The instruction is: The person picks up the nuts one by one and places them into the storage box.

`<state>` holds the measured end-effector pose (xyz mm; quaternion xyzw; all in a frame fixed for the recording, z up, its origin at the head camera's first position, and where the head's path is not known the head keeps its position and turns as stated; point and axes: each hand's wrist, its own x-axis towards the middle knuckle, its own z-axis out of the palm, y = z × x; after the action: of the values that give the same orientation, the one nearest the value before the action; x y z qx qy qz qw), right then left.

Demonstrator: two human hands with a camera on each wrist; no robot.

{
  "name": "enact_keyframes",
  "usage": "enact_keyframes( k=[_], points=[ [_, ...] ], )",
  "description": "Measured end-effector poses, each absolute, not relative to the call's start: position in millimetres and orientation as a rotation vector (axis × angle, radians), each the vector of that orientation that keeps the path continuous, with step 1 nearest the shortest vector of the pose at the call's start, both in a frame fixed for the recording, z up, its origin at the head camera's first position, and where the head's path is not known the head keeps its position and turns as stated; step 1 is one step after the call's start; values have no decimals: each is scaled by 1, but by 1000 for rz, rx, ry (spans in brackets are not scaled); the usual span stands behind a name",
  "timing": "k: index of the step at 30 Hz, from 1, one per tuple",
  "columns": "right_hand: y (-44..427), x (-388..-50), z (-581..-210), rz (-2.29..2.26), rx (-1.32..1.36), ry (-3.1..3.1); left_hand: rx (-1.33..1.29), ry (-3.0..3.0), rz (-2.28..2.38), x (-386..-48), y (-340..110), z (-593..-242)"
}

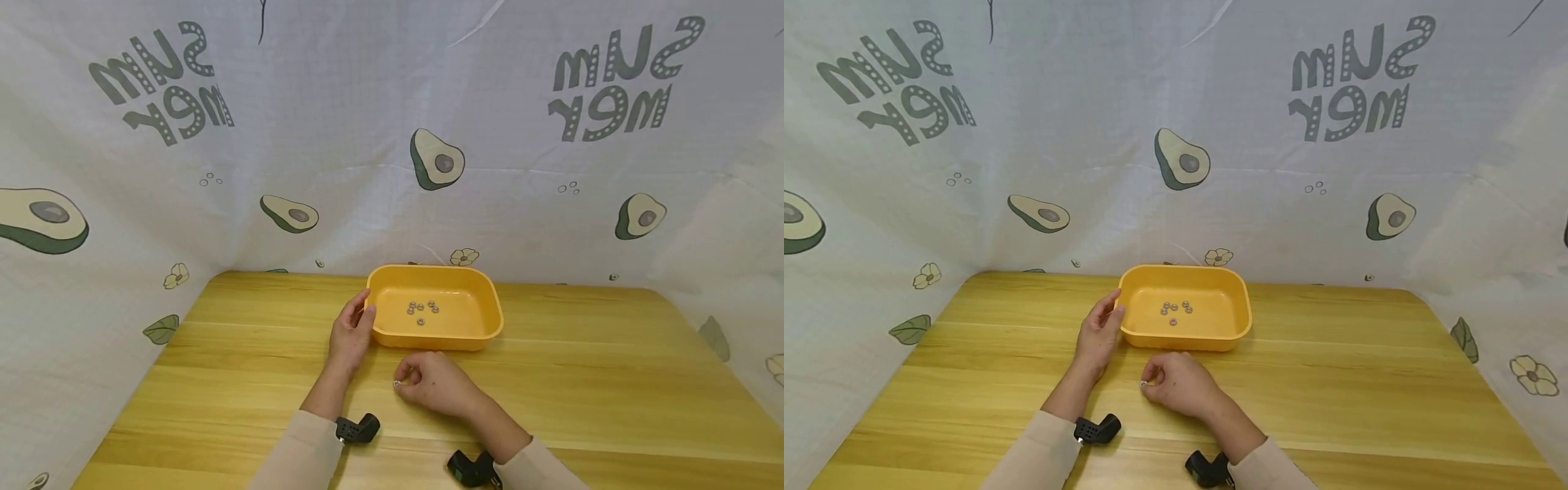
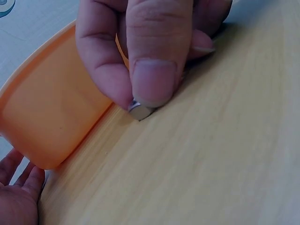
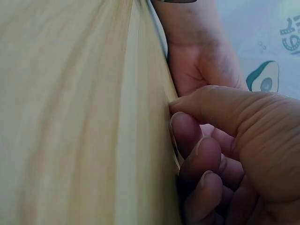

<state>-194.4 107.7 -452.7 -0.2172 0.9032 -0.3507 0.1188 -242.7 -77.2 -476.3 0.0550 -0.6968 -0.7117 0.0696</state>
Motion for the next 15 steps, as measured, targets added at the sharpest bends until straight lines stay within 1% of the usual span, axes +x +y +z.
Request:
enact_keyframes(
  k=[15],
  points=[
    [107,-193,-450,-1010,-701,2630,158,-2092,-2162,-243,-78,-476]
  ],
)
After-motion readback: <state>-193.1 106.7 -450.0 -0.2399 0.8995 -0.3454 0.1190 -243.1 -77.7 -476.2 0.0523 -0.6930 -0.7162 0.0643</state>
